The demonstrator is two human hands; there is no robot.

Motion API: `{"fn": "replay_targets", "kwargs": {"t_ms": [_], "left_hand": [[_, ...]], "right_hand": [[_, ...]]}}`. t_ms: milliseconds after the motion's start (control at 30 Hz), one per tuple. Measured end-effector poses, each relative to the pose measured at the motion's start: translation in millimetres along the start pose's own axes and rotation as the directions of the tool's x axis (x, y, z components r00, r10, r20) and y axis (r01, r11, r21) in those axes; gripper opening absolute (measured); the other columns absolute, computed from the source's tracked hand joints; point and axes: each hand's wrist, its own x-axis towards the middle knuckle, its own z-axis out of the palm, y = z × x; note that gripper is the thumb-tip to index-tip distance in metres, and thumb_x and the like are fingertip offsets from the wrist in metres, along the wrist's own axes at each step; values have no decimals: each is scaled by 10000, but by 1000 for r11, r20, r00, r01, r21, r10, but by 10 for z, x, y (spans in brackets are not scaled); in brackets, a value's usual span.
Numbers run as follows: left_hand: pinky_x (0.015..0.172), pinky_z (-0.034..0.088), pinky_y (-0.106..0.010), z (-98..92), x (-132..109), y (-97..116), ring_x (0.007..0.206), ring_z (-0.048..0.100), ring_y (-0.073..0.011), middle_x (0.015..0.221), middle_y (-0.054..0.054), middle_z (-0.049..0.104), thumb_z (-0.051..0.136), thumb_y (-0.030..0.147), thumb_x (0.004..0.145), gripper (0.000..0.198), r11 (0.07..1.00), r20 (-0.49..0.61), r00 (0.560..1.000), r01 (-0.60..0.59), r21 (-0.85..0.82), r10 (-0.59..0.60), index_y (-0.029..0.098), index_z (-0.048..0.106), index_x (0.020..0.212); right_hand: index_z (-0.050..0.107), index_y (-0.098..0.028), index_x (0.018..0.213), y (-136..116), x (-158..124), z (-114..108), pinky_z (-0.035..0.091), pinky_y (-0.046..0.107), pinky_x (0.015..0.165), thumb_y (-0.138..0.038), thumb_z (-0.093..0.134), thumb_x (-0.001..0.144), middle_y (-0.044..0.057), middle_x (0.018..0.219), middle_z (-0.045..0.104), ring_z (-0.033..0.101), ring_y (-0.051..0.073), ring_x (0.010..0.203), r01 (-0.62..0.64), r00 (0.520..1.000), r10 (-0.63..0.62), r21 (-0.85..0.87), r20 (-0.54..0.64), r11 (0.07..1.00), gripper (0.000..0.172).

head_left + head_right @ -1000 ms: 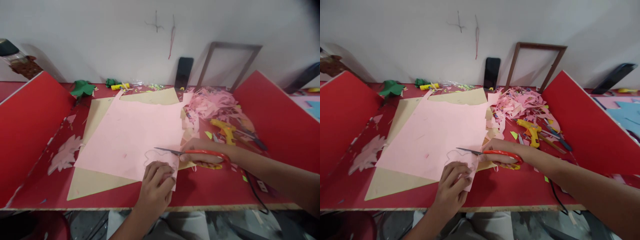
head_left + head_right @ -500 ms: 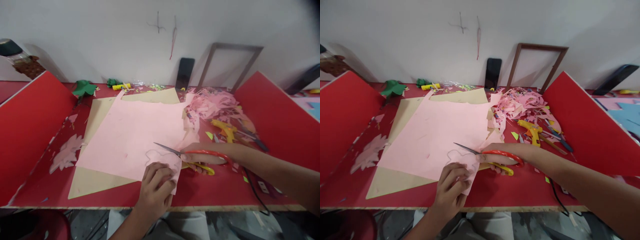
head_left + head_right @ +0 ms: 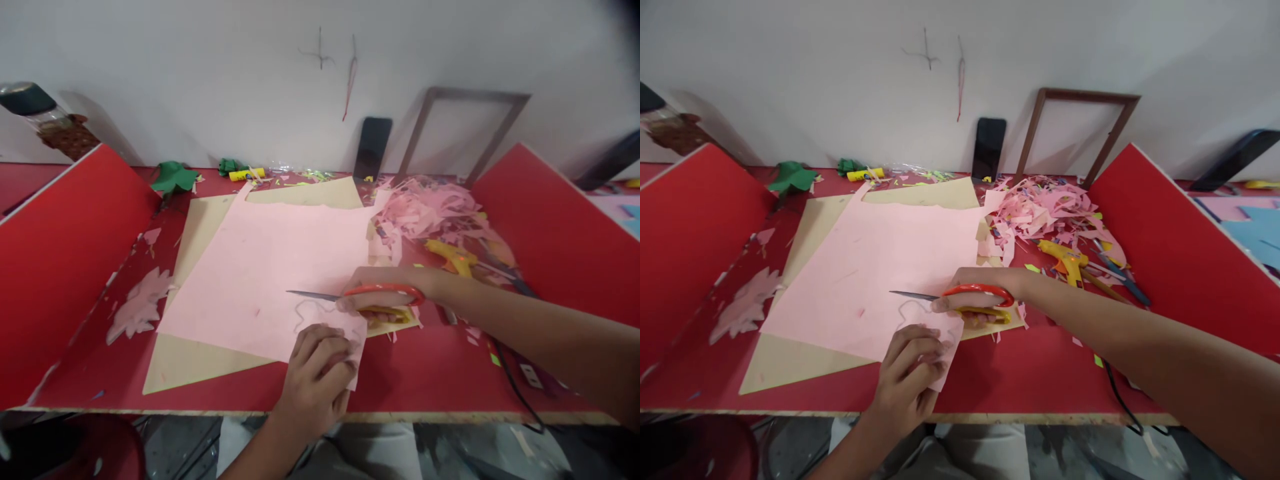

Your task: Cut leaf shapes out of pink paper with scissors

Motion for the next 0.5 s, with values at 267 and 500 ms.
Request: {"fn": "replay_targets", "kwargs": {"t_ms": [267, 500], "left_hand": [[884, 527, -434, -7, 20, 19, 1019, 600, -237, 975, -68, 707, 544, -16, 754, 255, 1000, 25, 999, 23, -8, -23, 203, 594, 874], [911, 521, -439, 6, 24, 9, 1023, 601, -233, 992, -70, 710, 565, -45, 733, 278, 999, 29, 999, 19, -32, -18, 191, 586, 878]], "right_hand": [[635, -128, 764, 83, -61, 109, 315, 159, 435, -579, 598, 894, -83, 498, 462, 411, 50, 432, -39, 985, 25, -79, -172, 996, 471], [610, -183, 781, 35, -384, 169, 432, 235, 613, -502, 492, 979, -16, 715, 611, 516, 118, 630, 11, 971, -55, -187, -231, 982, 394]]}}
